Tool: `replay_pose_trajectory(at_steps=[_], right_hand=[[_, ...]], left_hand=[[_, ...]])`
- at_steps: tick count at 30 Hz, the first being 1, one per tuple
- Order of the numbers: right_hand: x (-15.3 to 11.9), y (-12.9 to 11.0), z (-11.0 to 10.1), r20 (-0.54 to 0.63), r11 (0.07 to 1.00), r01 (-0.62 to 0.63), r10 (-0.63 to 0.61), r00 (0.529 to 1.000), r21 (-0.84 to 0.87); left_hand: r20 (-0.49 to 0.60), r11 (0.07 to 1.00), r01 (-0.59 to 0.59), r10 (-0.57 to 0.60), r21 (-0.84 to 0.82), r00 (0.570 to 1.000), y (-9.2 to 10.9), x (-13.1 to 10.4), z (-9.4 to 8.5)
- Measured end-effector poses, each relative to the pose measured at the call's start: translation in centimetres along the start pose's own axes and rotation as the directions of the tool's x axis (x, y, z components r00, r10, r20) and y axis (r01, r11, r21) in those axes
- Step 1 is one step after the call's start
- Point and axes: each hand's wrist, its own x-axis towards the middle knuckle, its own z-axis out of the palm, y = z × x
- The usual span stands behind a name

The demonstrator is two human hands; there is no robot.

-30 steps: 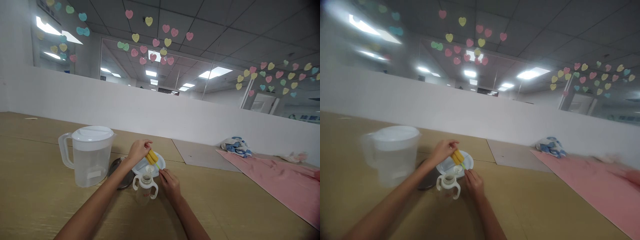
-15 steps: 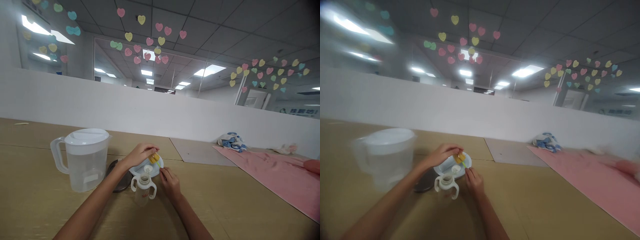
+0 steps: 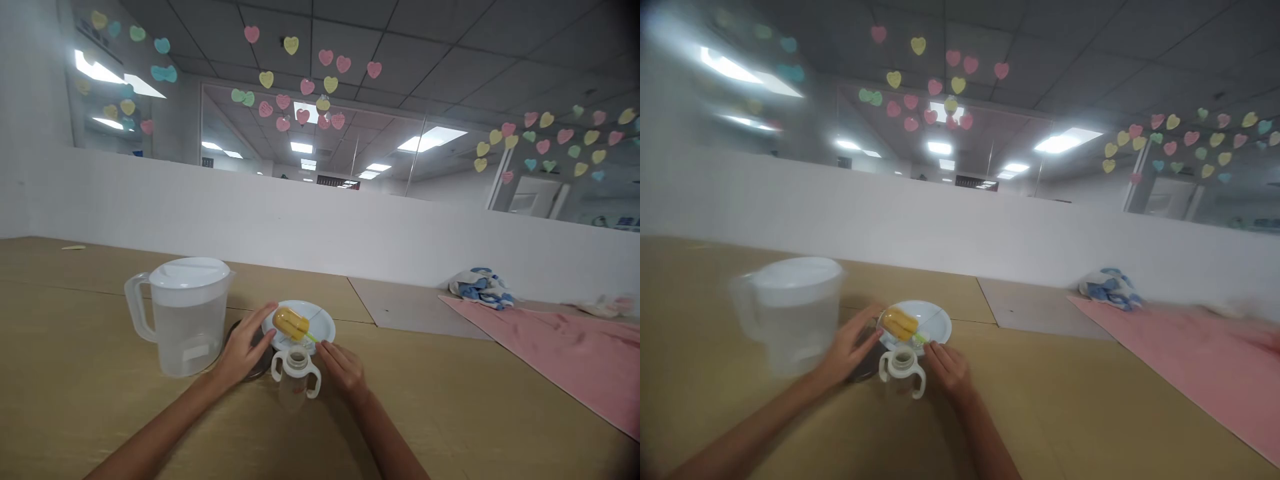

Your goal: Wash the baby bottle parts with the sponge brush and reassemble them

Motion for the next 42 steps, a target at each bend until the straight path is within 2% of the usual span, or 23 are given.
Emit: replay_pose_trajectory(at_steps=[2, 4, 10, 13, 15, 16, 19, 21, 34, 42], right_hand=[[0.6, -0.2, -0.4, 0.018, 0.999, 0.007, -0.007, 1.0, 0.036], [1.0, -0.3, -0.7, 0.022, 0.998, -0.01, 0.009, 1.0, 0.058], [0.3, -0.5, -0.3, 0.011, 0.993, -0.064, 0.063, 0.998, 0.103], [-0.3, -0.5, 0.3, 0.0, 0.987, -0.136, 0.136, 0.991, 0.084], [-0.6, -0.3, 0.6, -0.016, 0.977, -0.208, 0.209, 0.978, 0.054], [-0.7, -0.2, 0.7, -0.022, 0.968, -0.248, 0.249, 0.968, 0.042], [-0.8, 0.2, 0.8, -0.042, 0.939, -0.344, 0.344, 0.938, 0.02], [-0.8, 0.3, 0.8, -0.036, 0.931, -0.365, 0.365, 0.93, 0.016], [-0.8, 0.1, 1.0, -0.009, 0.91, -0.415, 0.415, 0.91, 0.005], [-0.9, -0.3, 1.0, 0.032, 0.841, -0.54, 0.541, 0.841, -0.03]], left_hand=[[0.051, 1.0, -0.016, 0.016, 0.009, 0.999, -0.3, -1.2, -0.1], [0.036, 1.0, -0.008, 0.008, 0.0, 0.999, -0.2, -1.9, 0.2], [-0.101, 0.975, 0.141, -0.16, -0.169, 0.982, 0.5, -2.6, 1.5], [-0.249, 0.946, 0.192, -0.258, -0.26, 0.934, -0.4, -2.7, 1.5], [-0.324, 0.947, 0.22, -0.29, -0.236, 0.9, -1.3, -2.7, 1.1], [-0.326, 0.954, 0.234, -0.285, -0.187, 0.902, -1.8, -2.7, 0.8], [-0.159, 0.976, 0.217, -0.213, 0.006, 0.964, -3.1, -2.8, 0.1], [-0.063, 0.978, 0.194, -0.189, 0.082, 0.98, -3.6, -2.8, 0.1], [-0.163, 0.937, 0.253, -0.218, 0.241, 0.962, -4.3, -3.3, 0.8], [-0.061, 0.938, 0.221, -0.212, 0.269, 0.975, -5.9, -3.8, 1.5]])
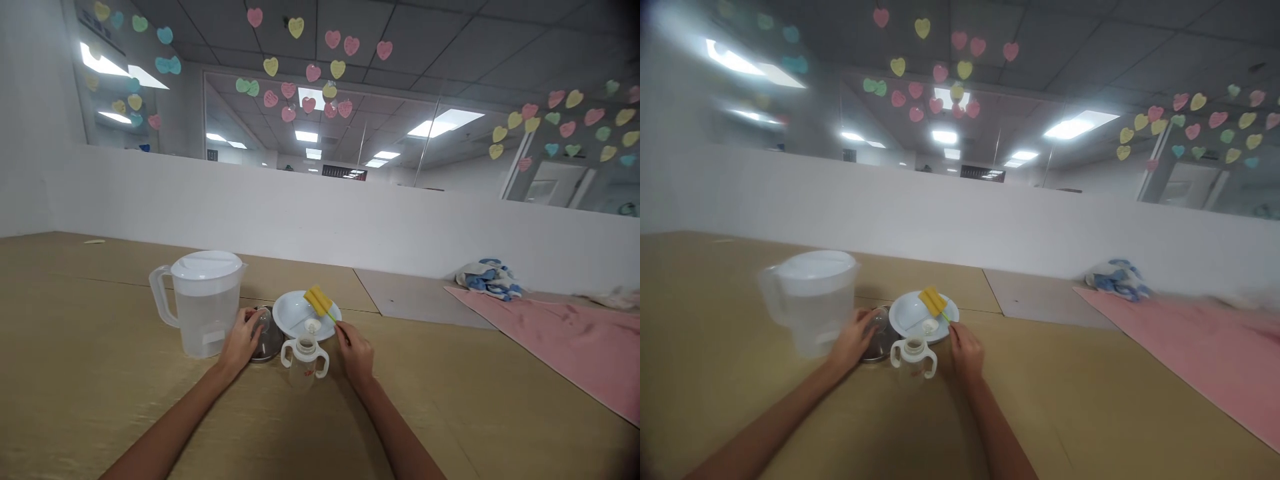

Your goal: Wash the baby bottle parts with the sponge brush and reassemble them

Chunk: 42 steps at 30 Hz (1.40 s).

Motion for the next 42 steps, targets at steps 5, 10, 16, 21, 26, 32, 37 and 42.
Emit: replay_pose_trajectory(at_steps=[5, 10, 16, 21, 26, 32, 37, 42], right_hand=[[0.1, -0.3, -0.3, 0.007, 0.995, -0.086, 0.086, 0.996, -0.047], [0.2, -0.7, -0.5, 0.052, 0.992, -0.101, 0.105, 0.993, -0.075], [0.1, -1.0, -0.4, 0.079, 0.987, -0.116, 0.125, 0.989, -0.115], [0.1, -1.6, -0.4, 0.125, 0.977, -0.123, 0.146, 0.981, -0.174], [-0.1, -2.1, -0.6, 0.153, 0.963, -0.177, 0.21, 0.966, -0.203], [-0.4, -2.4, -0.6, 0.209, 0.936, -0.3, 0.335, 0.919, -0.183], [0.8, -2.4, -1.1, 0.195, 0.916, -0.385, 0.401, 0.895, -0.116], [4.8, -1.9, -1.0, 0.353, 0.864, -0.447, 0.503, 0.789, -0.231]], left_hand=[[0.086, 1.0, 0.03, -0.029, -0.009, 0.996, -0.1, 0.2, 0.1], [0.135, 1.0, 0.014, -0.012, -0.012, 0.991, 0.1, 0.2, -0.4], [0.105, 0.999, -0.046, 0.049, -0.026, 0.993, 0.7, -0.4, -0.9], [0.084, 0.99, -0.13, 0.134, -0.052, 0.987, 1.0, -0.8, -1.1], [0.067, 0.983, -0.167, 0.172, -0.077, 0.983, 0.9, -1.0, -1.4], [0.066, 0.981, -0.175, 0.181, -0.084, 0.981, 0.6, -1.1, -1.7], [0.079, 0.978, -0.187, 0.194, -0.088, 0.978, 0.4, -1.0, -1.6], [0.07, 0.973, -0.21, 0.217, -0.1, 0.974, 0.1, -0.7, -1.3]])
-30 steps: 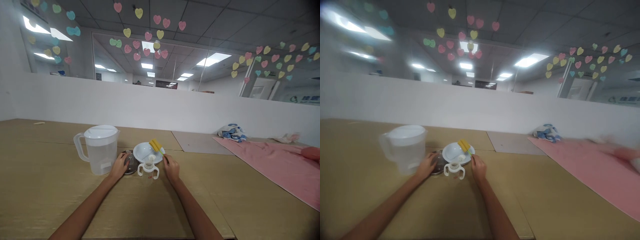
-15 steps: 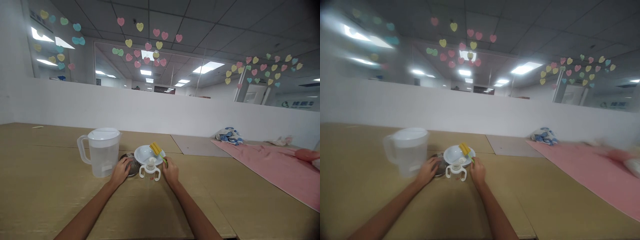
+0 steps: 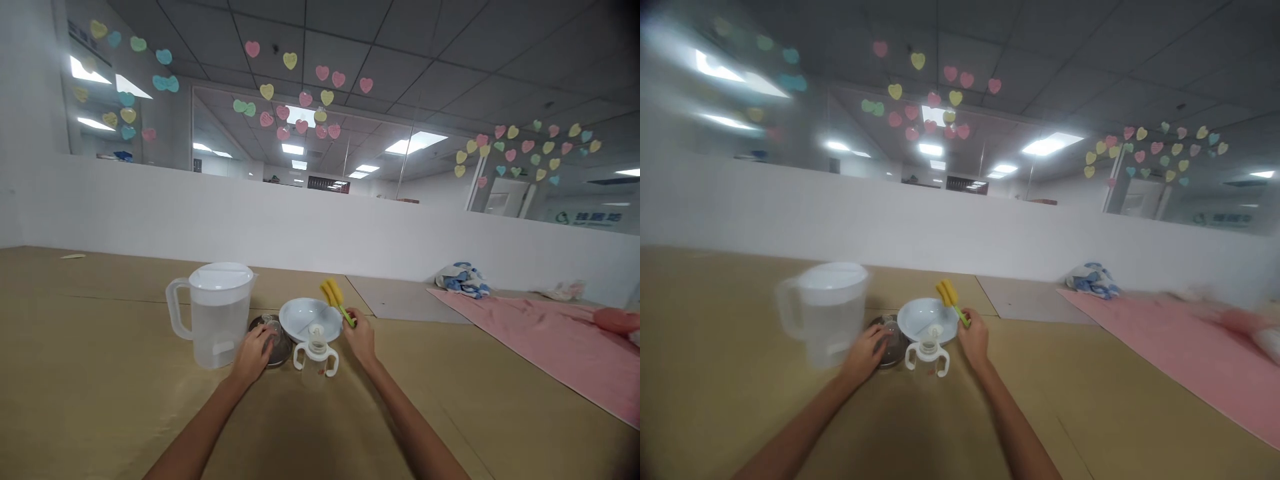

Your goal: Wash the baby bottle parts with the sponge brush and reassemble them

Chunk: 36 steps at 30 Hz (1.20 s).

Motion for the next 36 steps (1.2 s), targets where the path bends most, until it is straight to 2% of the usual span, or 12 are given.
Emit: replay_pose_trajectory(at_steps=[4, 8, 11, 14, 19, 22, 26, 30, 32, 36], right_hand=[[3.0, -1.7, 0.5, 0.228, 0.999, 0.022, -0.011, 0.974, -0.046], [4.3, -3.3, 2.3, 0.47, 0.996, 0.051, -0.011, 0.883, -0.072], [4.6, -4.2, 3.2, 0.556, 0.993, 0.07, -0.008, 0.831, -0.09], [5.3, -4.6, 3.0, 0.571, 0.993, 0.085, -0.026, 0.821, -0.077], [7.0, -4.7, 1.4, 0.57, 0.996, 0.086, -0.077, 0.818, 0.011], [7.3, -5.0, 0.9, 0.551, 0.995, 0.078, -0.1, 0.829, 0.064], [6.2, -6.8, 0.7, 0.508, 0.97, 0.027, -0.151, 0.848, 0.242], [4.4, -9.3, 0.7, 0.579, 0.897, -0.034, -0.256, 0.774, 0.441], [3.5, -10.3, 0.7, 0.572, 0.889, -0.032, -0.266, 0.776, 0.457], [2.1, -11.5, 0.5, 0.52, 0.914, 0.036, -0.261, 0.813, 0.403]], left_hand=[[0.002, 1.0, -0.027, 0.027, -0.013, 1.0, 0.0, 0.1, 0.3], [0.033, 0.999, -0.048, 0.049, -0.017, 0.998, 0.3, 0.0, 0.5], [0.054, 0.998, -0.057, 0.057, -0.005, 0.997, 0.4, -0.1, 0.6], [0.04, 0.998, -0.06, 0.059, 0.015, 0.997, 0.2, -0.1, 0.4], [-0.025, 0.996, -0.081, 0.082, 0.046, 0.996, 0.1, 0.0, -0.1], [-0.055, 0.994, -0.082, 0.086, 0.072, 0.995, 0.4, 0.1, -0.4], [-0.121, 0.992, -0.074, 0.086, 0.103, 0.989, 1.2, 0.2, -1.0], [-0.137, 0.992, -0.071, 0.084, 0.102, 0.987, 2.1, 0.2, -1.8], [-0.105, 0.992, -0.086, 0.095, 0.095, 0.99, 2.3, 0.2, -1.9], [-0.097, 0.994, -0.066, 0.074, 0.085, 0.993, 2.6, 0.1, -1.3]])
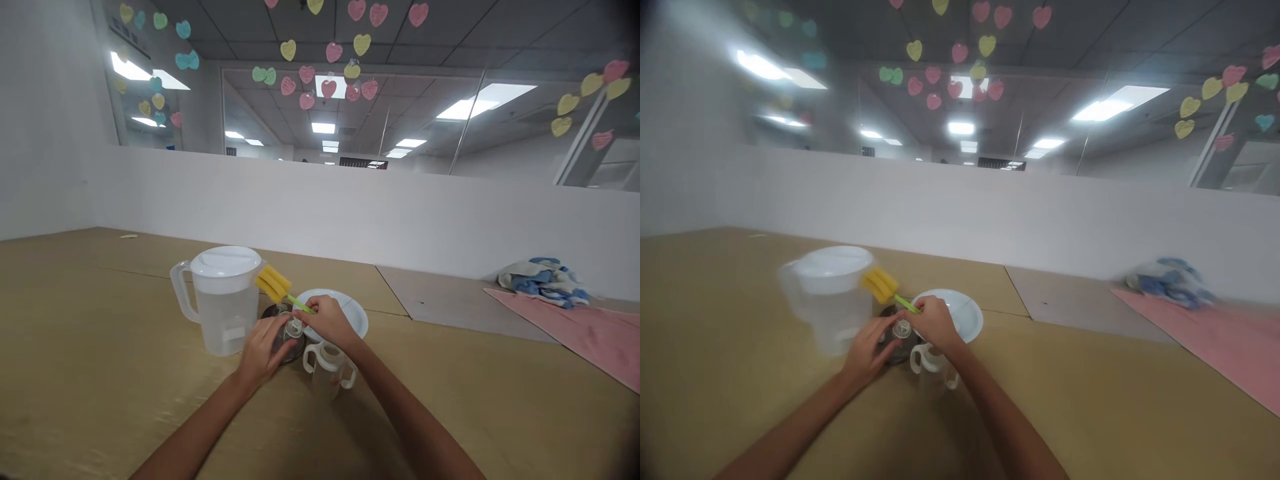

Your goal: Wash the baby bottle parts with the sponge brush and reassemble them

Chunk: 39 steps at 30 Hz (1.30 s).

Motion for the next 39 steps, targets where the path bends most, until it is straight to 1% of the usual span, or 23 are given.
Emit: replay_pose_trajectory(at_steps=[4, 7, 9, 10, 12, 13, 15, 16, 17, 19, 20, 21, 22, 25, 27, 29, 30, 31, 33, 35, 36, 37, 39], right_hand=[[-0.8, -0.3, 0.7, -0.01, 0.997, 0.037, -0.037, 0.999, -0.061], [-0.9, 0.0, 0.3, 0.029, 0.997, 0.055, -0.054, 0.998, -0.047], [-1.1, 0.0, -0.9, 0.044, 0.998, 0.064, -0.063, 0.997, -0.02], [-1.3, 0.0, -1.7, 0.028, 0.997, 0.069, -0.069, 0.997, -0.024], [-1.8, -0.2, -3.5, -0.025, 0.994, 0.076, -0.078, 0.997, -0.079], [-2.1, -0.4, -4.4, -0.011, 0.99, 0.074, -0.076, 0.997, -0.124], [-2.8, -0.7, -5.9, 0.12, 0.97, 0.063, -0.036, 0.992, -0.233], [-3.2, -0.9, -6.5, 0.159, 0.955, 0.052, -0.005, 0.987, -0.291], [-3.4, -1.1, -6.9, 0.146, 0.931, 0.032, 0.023, 0.989, -0.365], [-3.8, -1.4, -7.2, 0.025, 0.87, -0.036, 0.056, 0.998, -0.492], [-3.9, -1.5, -7.2, -0.038, 0.846, -0.067, 0.056, 0.998, -0.528], [-4.0, -1.6, -7.2, -0.064, 0.837, -0.08, 0.053, 0.997, -0.541], [-4.2, -1.7, -7.1, -0.047, 0.843, -0.069, 0.052, 0.998, -0.533], [-4.5, -1.9, -7.4, 0.095, 0.89, 0.012, 0.035, 0.995, -0.456], [-4.7, -1.9, -8.1, 0.171, 0.916, 0.036, 0.037, 0.985, -0.4], [-4.6, -1.7, -8.9, 0.236, 0.937, 0.037, 0.049, 0.97, -0.346], [-4.4, -1.4, -9.3, 0.248, 0.943, 0.036, 0.05, 0.968, -0.332], [-4.1, -1.1, -9.5, 0.222, 0.942, 0.027, 0.051, 0.974, -0.335], [-3.3, -0.3, -9.5, 0.072, 0.916, -0.029, 0.063, 0.995, -0.4], [-2.2, 0.9, -8.8, -0.092, 0.866, -0.138, 0.107, 0.99, -0.481], [-1.6, 1.6, -8.2, -0.132, 0.827, -0.2, 0.154, 0.979, -0.525], [-1.1, 2.3, -7.4, -0.123, 0.785, -0.227, 0.191, 0.974, -0.576], [-0.1, 3.8, -5.9, -0.105, 0.764, -0.244, 0.227, 0.968, -0.597]], left_hand=[[-0.018, 1.0, 0.025, -0.025, -0.012, 1.0, 0.3, 0.1, 0.6], [-0.01, 0.999, 0.041, -0.042, -0.03, 0.999, 0.4, 0.2, 0.6], [-0.01, 0.996, 0.07, -0.071, -0.051, 0.997, 0.4, 0.4, 0.3], [-0.017, 0.994, 0.087, -0.088, -0.063, 0.996, 0.4, 0.4, 0.2], [-0.041, 0.988, 0.123, -0.128, -0.091, 0.991, 0.3, 0.5, 0.0], [-0.055, 0.984, 0.145, -0.151, -0.1, 0.987, 0.3, 0.5, -0.1], [-0.075, 0.978, 0.175, -0.184, -0.113, 0.98, 0.3, 0.4, -0.2], [-0.081, 0.977, 0.175, -0.185, -0.119, 0.979, 0.3, 0.4, -0.2], [-0.086, 0.978, 0.166, -0.177, -0.124, 0.98, 0.3, 0.4, -0.2], [-0.092, 0.981, 0.136, -0.149, -0.137, 0.985, 0.4, 0.3, -0.1], [-0.093, 0.982, 0.123, -0.137, -0.14, 0.986, 0.4, 0.2, -0.1], [-0.092, 0.983, 0.116, -0.13, -0.141, 0.987, 0.4, 0.2, -0.1], [-0.092, 0.984, 0.113, -0.126, -0.137, 0.988, 0.5, 0.1, 0.0], [-0.093, 0.987, 0.119, -0.13, -0.111, 0.987, 0.4, -0.1, 0.2], [-0.082, 0.988, 0.131, -0.137, -0.085, 0.987, 0.3, -0.1, 0.5], [-0.042, 0.99, 0.138, -0.139, -0.039, 0.989, 0.0, -0.1, 0.7], [-0.013, 0.99, 0.138, -0.138, -0.005, 0.99, -0.2, 0.0, 0.9], [0.021, 0.99, 0.139, -0.14, 0.037, 0.99, -0.5, 0.0, 1.0], [0.098, 0.983, 0.138, -0.15, 0.118, 0.984, -0.9, 0.1, 1.2], [0.151, 0.977, 0.136, -0.161, 0.162, 0.975, -1.3, 0.1, 1.3], [0.163, 0.977, 0.131, -0.159, 0.168, 0.974, -1.4, 0.0, 1.3], [0.168, 0.978, 0.121, -0.15, 0.17, 0.974, -1.5, 0.0, 1.3], [0.171, 0.979, 0.092, -0.124, 0.18, 0.977, -1.5, 0.0, 1.2]])
